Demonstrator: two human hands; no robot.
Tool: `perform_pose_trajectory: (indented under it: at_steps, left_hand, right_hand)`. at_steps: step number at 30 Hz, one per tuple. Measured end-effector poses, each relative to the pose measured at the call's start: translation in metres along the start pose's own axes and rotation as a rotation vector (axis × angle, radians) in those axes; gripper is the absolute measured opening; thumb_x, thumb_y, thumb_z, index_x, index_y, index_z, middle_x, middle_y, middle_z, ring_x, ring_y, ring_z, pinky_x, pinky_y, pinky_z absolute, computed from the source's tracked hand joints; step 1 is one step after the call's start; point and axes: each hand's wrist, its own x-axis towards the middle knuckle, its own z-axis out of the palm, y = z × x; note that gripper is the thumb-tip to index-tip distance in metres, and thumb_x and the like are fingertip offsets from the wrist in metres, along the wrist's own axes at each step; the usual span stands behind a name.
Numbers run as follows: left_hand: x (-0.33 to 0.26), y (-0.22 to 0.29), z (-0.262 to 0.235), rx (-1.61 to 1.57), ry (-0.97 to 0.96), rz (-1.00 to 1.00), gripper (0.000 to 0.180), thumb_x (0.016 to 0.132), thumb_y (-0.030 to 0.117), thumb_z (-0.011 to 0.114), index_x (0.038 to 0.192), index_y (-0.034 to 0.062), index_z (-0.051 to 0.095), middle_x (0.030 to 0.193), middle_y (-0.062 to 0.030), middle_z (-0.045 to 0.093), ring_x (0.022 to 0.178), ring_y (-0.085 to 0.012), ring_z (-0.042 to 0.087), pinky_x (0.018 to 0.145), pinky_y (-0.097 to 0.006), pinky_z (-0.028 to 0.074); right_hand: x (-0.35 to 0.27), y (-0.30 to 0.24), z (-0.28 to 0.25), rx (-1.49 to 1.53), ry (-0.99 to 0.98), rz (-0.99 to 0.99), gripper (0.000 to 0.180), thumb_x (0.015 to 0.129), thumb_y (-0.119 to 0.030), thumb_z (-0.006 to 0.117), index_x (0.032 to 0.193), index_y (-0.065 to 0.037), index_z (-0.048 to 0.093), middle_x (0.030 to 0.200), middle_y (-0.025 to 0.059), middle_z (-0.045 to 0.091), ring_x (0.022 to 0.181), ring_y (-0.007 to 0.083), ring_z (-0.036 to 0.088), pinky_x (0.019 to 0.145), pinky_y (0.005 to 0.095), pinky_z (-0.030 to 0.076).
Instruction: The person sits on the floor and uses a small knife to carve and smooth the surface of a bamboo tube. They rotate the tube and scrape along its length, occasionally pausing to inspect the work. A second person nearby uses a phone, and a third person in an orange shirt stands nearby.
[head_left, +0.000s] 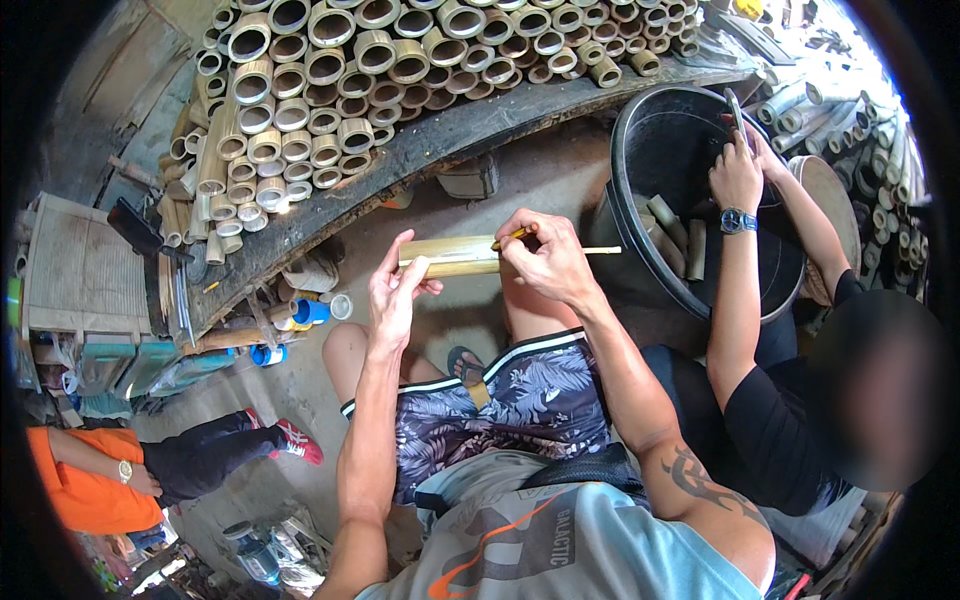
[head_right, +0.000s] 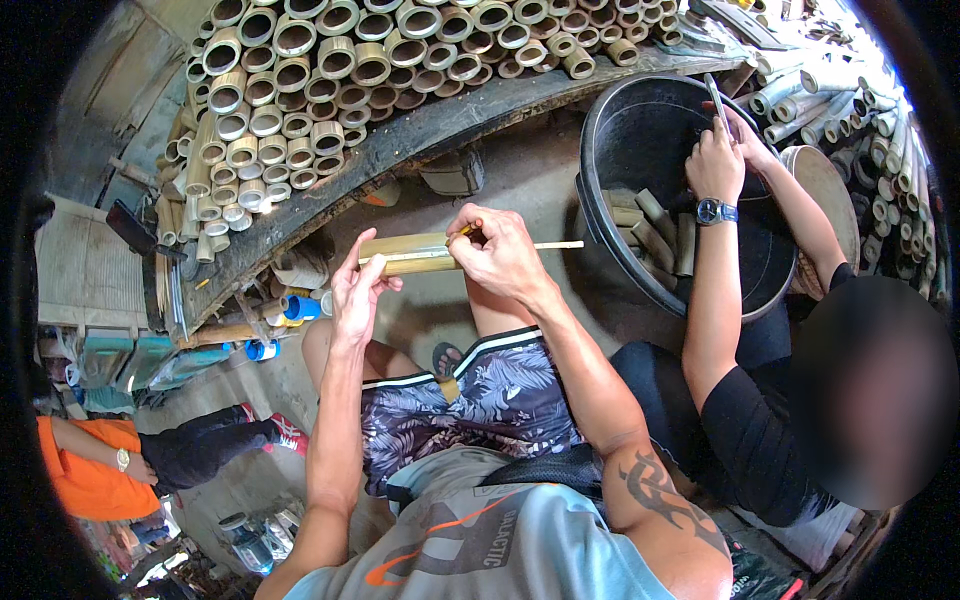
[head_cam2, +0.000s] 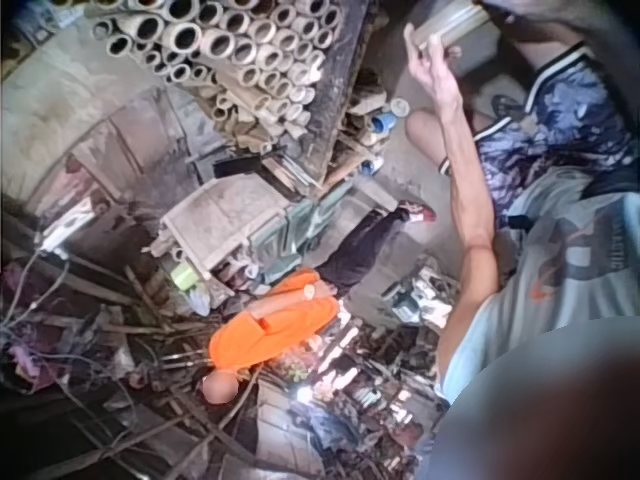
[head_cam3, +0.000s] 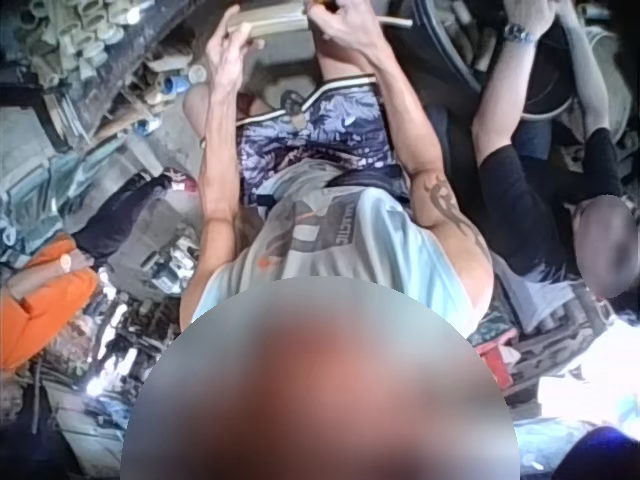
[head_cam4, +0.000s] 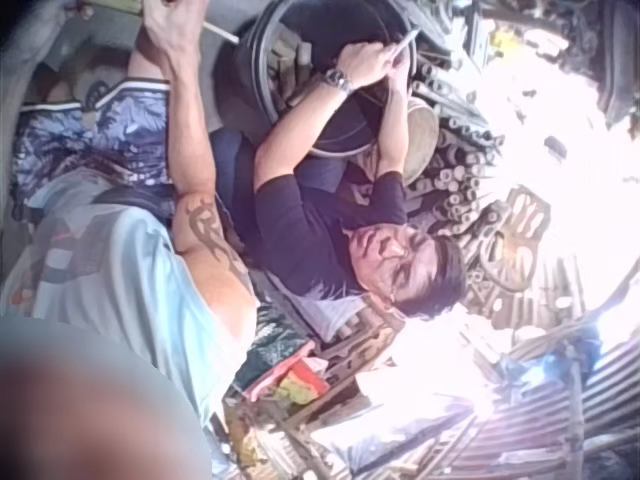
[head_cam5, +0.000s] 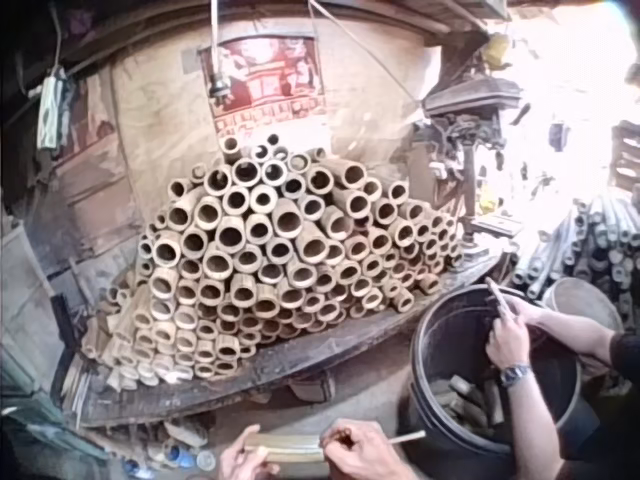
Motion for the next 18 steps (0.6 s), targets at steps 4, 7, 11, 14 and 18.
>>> perform_pose_trajectory:
  at_steps: [4,7,11,14,18]
  left_hand:
    - [0.0,0.0,-0.001,-0.018,-0.013,-0.002,0.06,0.102,0.015,0.068,0.154,-0.0015,0.044,0.104,-0.0104,0.072,0.077,-0.014,0.07,0.073,-0.029,0.059]
    - [-0.002,0.0,-0.002,-0.033,-0.009,-0.014,0.061,0.102,0.015,0.068,0.155,-0.0016,0.043,0.105,-0.0105,0.073,0.078,-0.0145,0.071,0.073,-0.029,0.059]
    - [-0.001,0.0,-0.002,-0.052,-0.007,-0.049,0.064,0.103,0.015,0.067,0.158,-0.0004,0.039,0.11,-0.0116,0.072,0.079,-0.0153,0.071,0.073,-0.029,0.059]
    - [-0.003,-0.002,0.002,-0.19,-0.051,0.011,0.069,0.104,0.013,0.065,0.162,0.0027,0.031,0.119,-0.0136,0.069,0.081,-0.0174,0.072,0.075,-0.03,0.06]
    - [-0.007,0.002,-0.005,-0.129,-0.123,0.021,0.074,0.105,0.009,0.062,0.167,0.0083,0.021,0.133,-0.0155,0.063,0.086,-0.0218,0.074,0.079,-0.034,0.062]
  right_hand:
    - [-0.004,-0.007,-0.005,0.043,0.111,-0.015,0.012,0.091,-0.006,0.065,0.099,0.001,0.071,0.082,0.0138,0.071,0.073,0.0202,0.069,0.066,0.0339,0.053]
    - [-0.012,-0.012,-0.019,-0.361,0.237,-0.11,0.021,0.095,-0.016,0.067,0.111,-0.002,0.071,0.103,0.0198,0.075,0.093,0.0353,0.074,0.082,0.0431,0.058]
    - [-0.029,-0.011,-0.039,-0.375,0.057,0.13,0.023,0.093,-0.016,0.071,0.11,-0.001,0.07,0.094,0.0195,0.076,0.082,0.0353,0.075,0.079,0.0415,0.058]
    - [-0.032,-0.004,-0.035,-0.21,0.09,0.206,0.019,0.094,-0.01,0.072,0.109,0.001,0.069,0.093,0.0143,0.076,0.086,0.0224,0.074,0.082,0.0345,0.056]
    - [-0.032,-0.003,-0.034,-0.026,0.141,0.218,0.018,0.094,-0.01,0.069,0.108,0.002,0.07,0.09,0.0144,0.075,0.086,0.0188,0.072,0.082,0.0336,0.056]
